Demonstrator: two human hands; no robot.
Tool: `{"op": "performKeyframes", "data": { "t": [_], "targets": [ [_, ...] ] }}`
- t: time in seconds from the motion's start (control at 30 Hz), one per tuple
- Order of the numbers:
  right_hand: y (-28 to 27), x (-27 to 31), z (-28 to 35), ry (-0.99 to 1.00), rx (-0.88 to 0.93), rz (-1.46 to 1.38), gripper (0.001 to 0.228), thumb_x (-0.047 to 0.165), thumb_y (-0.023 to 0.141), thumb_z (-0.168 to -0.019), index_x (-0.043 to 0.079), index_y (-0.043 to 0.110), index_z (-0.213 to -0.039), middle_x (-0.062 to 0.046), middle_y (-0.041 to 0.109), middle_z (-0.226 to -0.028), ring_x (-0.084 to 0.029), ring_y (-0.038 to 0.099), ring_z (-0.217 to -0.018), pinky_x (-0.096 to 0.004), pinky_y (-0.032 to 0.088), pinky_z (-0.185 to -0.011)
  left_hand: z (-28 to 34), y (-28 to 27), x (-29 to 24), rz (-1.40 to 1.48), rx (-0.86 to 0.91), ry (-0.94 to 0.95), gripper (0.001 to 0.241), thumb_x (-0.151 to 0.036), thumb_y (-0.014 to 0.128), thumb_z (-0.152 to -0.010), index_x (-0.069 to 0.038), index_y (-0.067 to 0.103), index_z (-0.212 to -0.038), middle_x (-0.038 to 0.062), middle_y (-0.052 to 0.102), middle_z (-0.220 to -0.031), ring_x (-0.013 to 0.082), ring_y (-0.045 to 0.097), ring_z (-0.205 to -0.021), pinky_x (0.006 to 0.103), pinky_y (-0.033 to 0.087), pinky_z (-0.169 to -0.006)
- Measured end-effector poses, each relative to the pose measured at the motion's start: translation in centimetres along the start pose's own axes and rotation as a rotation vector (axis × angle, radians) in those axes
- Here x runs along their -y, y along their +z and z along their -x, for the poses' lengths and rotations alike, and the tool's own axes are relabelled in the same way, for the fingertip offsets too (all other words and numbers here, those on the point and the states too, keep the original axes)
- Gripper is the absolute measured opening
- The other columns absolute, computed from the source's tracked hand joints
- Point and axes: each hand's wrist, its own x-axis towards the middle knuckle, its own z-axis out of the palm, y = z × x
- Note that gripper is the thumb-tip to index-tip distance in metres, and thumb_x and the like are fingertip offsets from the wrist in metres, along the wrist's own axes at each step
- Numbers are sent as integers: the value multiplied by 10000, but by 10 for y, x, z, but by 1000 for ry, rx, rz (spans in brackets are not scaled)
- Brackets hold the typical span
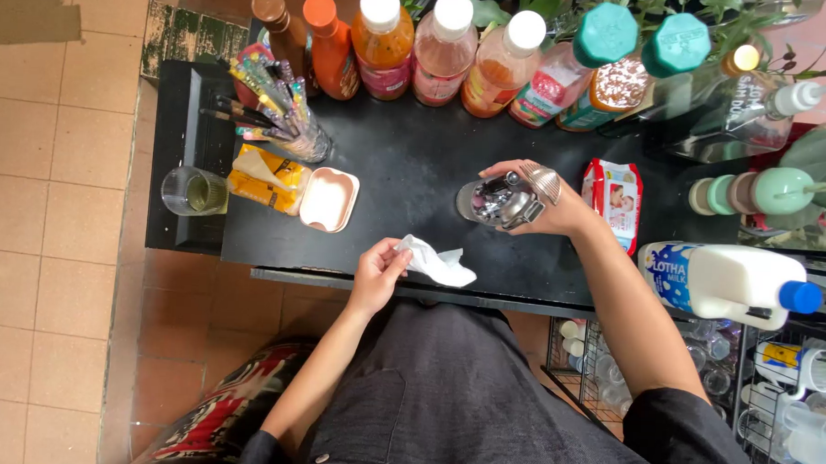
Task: Wiping down and cleaning various bar tools including a shaker, spoon, and strainer with a cloth.
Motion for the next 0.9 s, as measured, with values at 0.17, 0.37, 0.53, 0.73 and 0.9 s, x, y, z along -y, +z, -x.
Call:
{"op": "performKeyframes", "data": {
  "t": [0.17, 0.37, 0.53, 0.73, 0.9],
  "targets": [
    [13, -17, 15, 23, -78, -377, 888, 77, 907, -643, 90, 505, -1436, -63, 602, -1414, -188, 569, -1315, -363, 471, -1113, -5, 35, -11, -1, 56, 9, 161, -156, 643, -1015, -19, 669, -1096, -2, 721, -937, 49, 631, -806, 230, 500, -704],
    [66, -29, 57, 155, -425, -348, 828, 32, 838, -772, 65, 432, -1493, -102, 541, -1466, -209, 534, -1344, -383, 481, -1067, -17, 75, -8, -101, 120, 15, 163, -179, 690, -1000, -20, 686, -1038, -28, 690, -857, 32, 592, -748, 220, 481, -682],
    [120, -30, 125, 341, -700, -623, 531, 63, 688, -910, 78, 515, -1412, -79, 563, -1408, -191, 559, -1307, -357, 539, -1005, -12, 124, -19, -260, 86, 20, 176, -190, 771, -939, -22, 726, -916, -41, 682, -758, 14, 563, -666, 208, 460, -616],
    [116, -45, 179, 324, -530, -345, 217, 90, 808, -862, 8, 698, -1030, -56, 716, -1067, -139, 718, -928, -262, 592, -794, -13, 172, 0, -422, 124, -16, 209, -211, 835, -878, -16, 766, -851, -2, 722, -717, 20, 613, -650, 212, 491, -604],
    [117, -101, 222, 463, -557, -937, 32, 54, 692, -990, 27, 685, -1005, -6, 704, -888, -73, 640, -781, -240, 531, -715, -22, 196, 10, -303, 156, -105, 168, -183, 781, -899, -48, 786, -999, -22, 760, -835, 13, 652, -727, 202, 520, -679]
  ]
}}
